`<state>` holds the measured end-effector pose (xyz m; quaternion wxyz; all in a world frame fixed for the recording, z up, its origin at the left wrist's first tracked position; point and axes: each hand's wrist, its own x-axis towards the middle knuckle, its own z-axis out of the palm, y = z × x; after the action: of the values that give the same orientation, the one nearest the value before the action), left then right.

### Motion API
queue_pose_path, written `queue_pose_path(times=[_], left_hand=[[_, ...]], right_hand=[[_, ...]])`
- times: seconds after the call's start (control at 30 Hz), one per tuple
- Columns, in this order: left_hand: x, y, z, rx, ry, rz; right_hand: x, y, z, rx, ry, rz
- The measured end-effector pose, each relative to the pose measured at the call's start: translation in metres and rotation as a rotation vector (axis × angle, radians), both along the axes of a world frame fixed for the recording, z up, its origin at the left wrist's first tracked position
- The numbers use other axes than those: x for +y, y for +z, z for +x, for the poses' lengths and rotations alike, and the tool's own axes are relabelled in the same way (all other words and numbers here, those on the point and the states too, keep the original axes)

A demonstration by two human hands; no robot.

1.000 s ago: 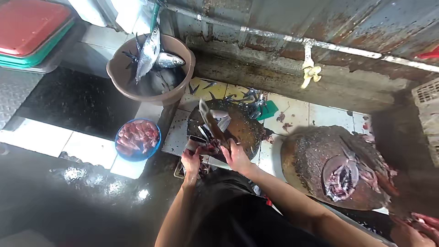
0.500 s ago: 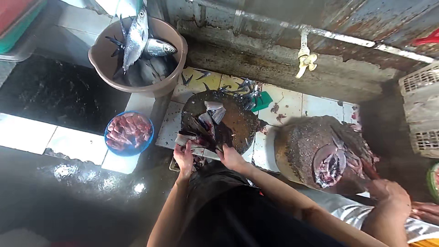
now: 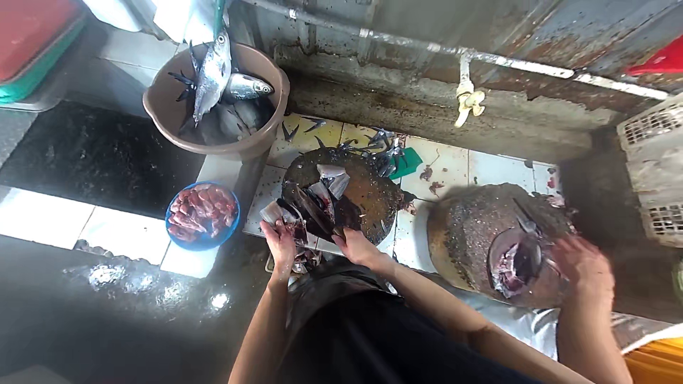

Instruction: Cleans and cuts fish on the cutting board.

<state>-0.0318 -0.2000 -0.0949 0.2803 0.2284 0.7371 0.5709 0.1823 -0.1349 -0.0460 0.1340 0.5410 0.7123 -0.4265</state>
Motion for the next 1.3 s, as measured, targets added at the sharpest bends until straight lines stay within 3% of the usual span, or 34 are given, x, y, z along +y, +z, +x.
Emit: queue_pose_path(times=[0.13,0.2,0.3,0.43,0.53,0.6,0.67,0.73,0.87,0.97,1.13,1.3], left_hand=[[0.030,0.022,-0.027,-0.153,-0.250,0.139],[0.040,0.026,-0.038,-0.059,-0.393,-0.070],[0.039,0.014,-0.045,0.232,-0.519,-0.574],[0.030,0.016,-0.041,0.263,-0.502,-0.657],[0.028,0.013,-0.040,0.211,-0.459,-0.602],[0.029,0.010,-0.040,0.248,-0.449,-0.605],[0.029,0.008,-0.039,0.317,-0.471,-0.628],[0.027,0.014,-0.032,0.377,-0.522,-0.650],[0.008,0.024,-0.017,0.436,-0.773,-0.633],[-0.027,0.012,-0.008,0.369,-0.815,-0.636],[-0.102,-0.048,-0.027,0.145,-0.538,-0.685],[-0.140,-0.077,-0.036,-0.025,-0.391,-0.770]], right_hand=[[0.019,-0.004,0.023,0.012,-0.041,0.020],[0.022,-0.002,0.024,-0.019,-0.050,0.071],[0.024,0.021,0.013,0.039,-0.127,0.170],[0.027,0.069,-0.004,0.531,-0.208,0.645],[0.027,0.075,-0.016,0.788,-0.153,0.749],[0.021,0.044,-0.022,0.566,-0.038,0.698],[0.020,0.014,-0.035,0.052,0.124,0.352],[0.024,0.004,-0.051,-0.160,0.195,0.180],[0.031,0.017,-0.081,-0.136,0.204,0.162],[0.045,0.026,-0.086,-0.059,0.178,0.146],[0.056,0.047,-0.065,-0.027,0.086,0.311],[0.064,0.030,-0.061,-0.195,0.336,0.259]])
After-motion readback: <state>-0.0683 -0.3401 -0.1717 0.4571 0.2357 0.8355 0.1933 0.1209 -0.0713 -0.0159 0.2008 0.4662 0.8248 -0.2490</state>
